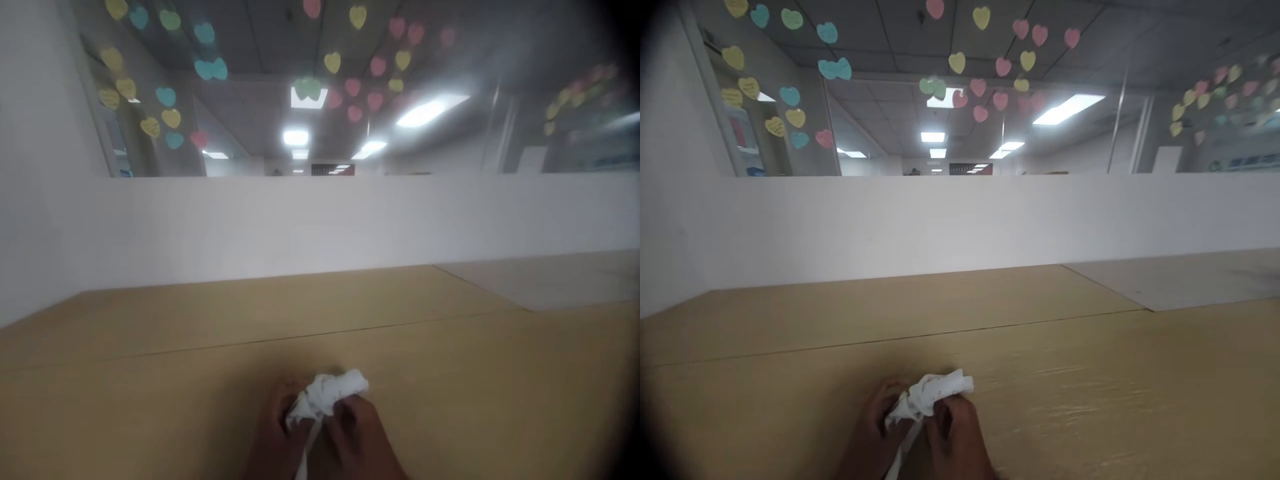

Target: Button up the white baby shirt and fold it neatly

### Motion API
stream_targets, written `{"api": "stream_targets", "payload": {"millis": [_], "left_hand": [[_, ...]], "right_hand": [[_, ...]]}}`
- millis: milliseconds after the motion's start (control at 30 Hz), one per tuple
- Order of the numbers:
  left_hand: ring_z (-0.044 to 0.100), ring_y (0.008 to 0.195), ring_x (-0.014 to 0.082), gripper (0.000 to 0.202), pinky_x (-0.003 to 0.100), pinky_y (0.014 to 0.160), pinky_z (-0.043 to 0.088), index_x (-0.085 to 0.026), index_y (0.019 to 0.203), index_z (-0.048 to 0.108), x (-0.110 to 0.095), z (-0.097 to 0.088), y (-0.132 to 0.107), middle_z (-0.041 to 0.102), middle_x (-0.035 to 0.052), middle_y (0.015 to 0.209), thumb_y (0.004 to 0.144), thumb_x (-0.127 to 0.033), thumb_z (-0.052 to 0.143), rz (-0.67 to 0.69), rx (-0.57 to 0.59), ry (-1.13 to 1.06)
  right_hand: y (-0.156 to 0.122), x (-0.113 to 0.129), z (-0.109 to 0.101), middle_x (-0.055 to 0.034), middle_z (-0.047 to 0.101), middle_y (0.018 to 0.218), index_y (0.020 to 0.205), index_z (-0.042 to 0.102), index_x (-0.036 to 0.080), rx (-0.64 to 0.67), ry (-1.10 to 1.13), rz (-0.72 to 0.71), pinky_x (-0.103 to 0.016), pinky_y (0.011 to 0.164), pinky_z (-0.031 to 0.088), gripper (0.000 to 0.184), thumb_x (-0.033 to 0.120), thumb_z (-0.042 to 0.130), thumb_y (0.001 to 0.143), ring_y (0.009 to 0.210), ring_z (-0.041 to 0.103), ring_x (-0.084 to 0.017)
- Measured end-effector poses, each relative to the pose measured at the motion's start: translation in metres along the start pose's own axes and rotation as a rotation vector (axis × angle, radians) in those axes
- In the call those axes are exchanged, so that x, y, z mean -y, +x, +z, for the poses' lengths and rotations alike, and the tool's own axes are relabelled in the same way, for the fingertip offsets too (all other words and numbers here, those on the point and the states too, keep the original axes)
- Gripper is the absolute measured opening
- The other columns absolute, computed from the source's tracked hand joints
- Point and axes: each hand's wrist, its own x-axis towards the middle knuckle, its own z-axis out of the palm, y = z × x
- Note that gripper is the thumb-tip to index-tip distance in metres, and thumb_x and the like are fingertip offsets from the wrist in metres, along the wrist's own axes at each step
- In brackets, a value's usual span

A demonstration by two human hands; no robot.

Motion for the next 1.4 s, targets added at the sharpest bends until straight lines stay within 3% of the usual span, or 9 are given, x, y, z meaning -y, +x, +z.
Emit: {"api": "stream_targets", "payload": {"millis": [200,433,733,967,1167,1300,1400], "left_hand": [[0.063,0.099,0.0222,0.037,0.031,0.088,0.048,-0.018,0.116,0.055,-0.013,-0.001,-0.006,0.066,0.0074,0.111,0.079,-0.014,0.057,-0.008,0.251,-0.009],[0.063,0.075,0.0183,0.041,0.026,0.065,0.047,-0.017,0.115,0.05,-0.006,-0.006,0.002,0.069,0.0044,0.089,0.079,-0.027,0.064,-0.146,0.163,-0.107],[0.06,0.072,0.016,0.04,0.023,0.064,0.046,-0.019,0.115,0.05,-0.01,-0.007,0.002,0.067,0.0024,0.085,0.079,-0.028,0.065,-0.164,0.179,-0.101],[0.057,0.071,0.0162,0.032,0.025,0.063,0.043,-0.017,0.11,0.051,-0.016,-0.006,-0.001,0.063,0.0024,0.083,0.079,-0.021,0.06,-0.135,0.22,-0.058],[0.058,0.08,0.0179,0.031,0.026,0.07,0.044,-0.017,0.113,0.05,-0.019,-0.005,-0.005,0.064,0.0041,0.089,0.085,-0.024,0.058,-0.026,0.251,-0.016],[0.058,0.081,0.0187,0.036,0.027,0.071,0.045,-0.016,0.112,0.05,-0.015,-0.006,-0.003,0.064,0.005,0.089,0.083,-0.031,0.064,-0.023,0.265,-0.033],[0.058,0.077,0.018,0.039,0.027,0.066,0.045,-0.018,0.115,0.047,-0.011,-0.007,-0.001,0.064,0.0042,0.09,0.083,-0.033,0.064,-0.066,0.236,-0.022]], "right_hand": [[0.003,0.013,-0.006,-0.0035,0.062,0.072,0.081,0.067,0.012,0.228,-0.094,-0.057,-0.022,0.061,0.04,0.015,0.021,0.056,0.076,0.066,0.052,-0.013],[0.003,0.019,-0.006,0.0012,0.054,0.067,0.075,0.059,0.014,0.279,-0.092,-0.071,-0.02,0.061,0.038,0.014,0.026,0.057,0.081,0.063,0.046,-0.009],[0.005,0.014,-0.008,0.0036,0.04,0.064,0.065,0.049,0.015,0.302,-0.023,-0.057,-0.02,0.059,0.031,0.029,0.034,0.055,0.087,0.062,0.036,-0.008],[0.014,0.019,-0.01,0.0028,0.047,0.066,0.065,0.053,0.015,0.445,0.228,0.049,-0.02,0.061,0.033,0.027,0.035,0.065,0.079,0.064,0.041,-0.009],[0.016,0.022,-0.015,0.0038,0.047,0.062,0.063,0.061,0.014,0.498,0.2,0.083,-0.019,0.059,0.029,0.02,0.028,0.067,0.077,0.061,0.039,-0.007],[0.02,0.016,-0.015,0.0016,0.053,0.065,0.065,0.061,0.013,0.564,0.263,0.082,-0.021,0.062,0.033,0.026,0.035,0.071,0.074,0.063,0.045,-0.009],[0.024,0.01,-0.013,0.0014,0.053,0.064,0.071,0.06,0.014,0.471,0.327,0.159,-0.021,0.059,0.035,0.03,0.042,0.071,0.075,0.06,0.046,-0.009]]}}
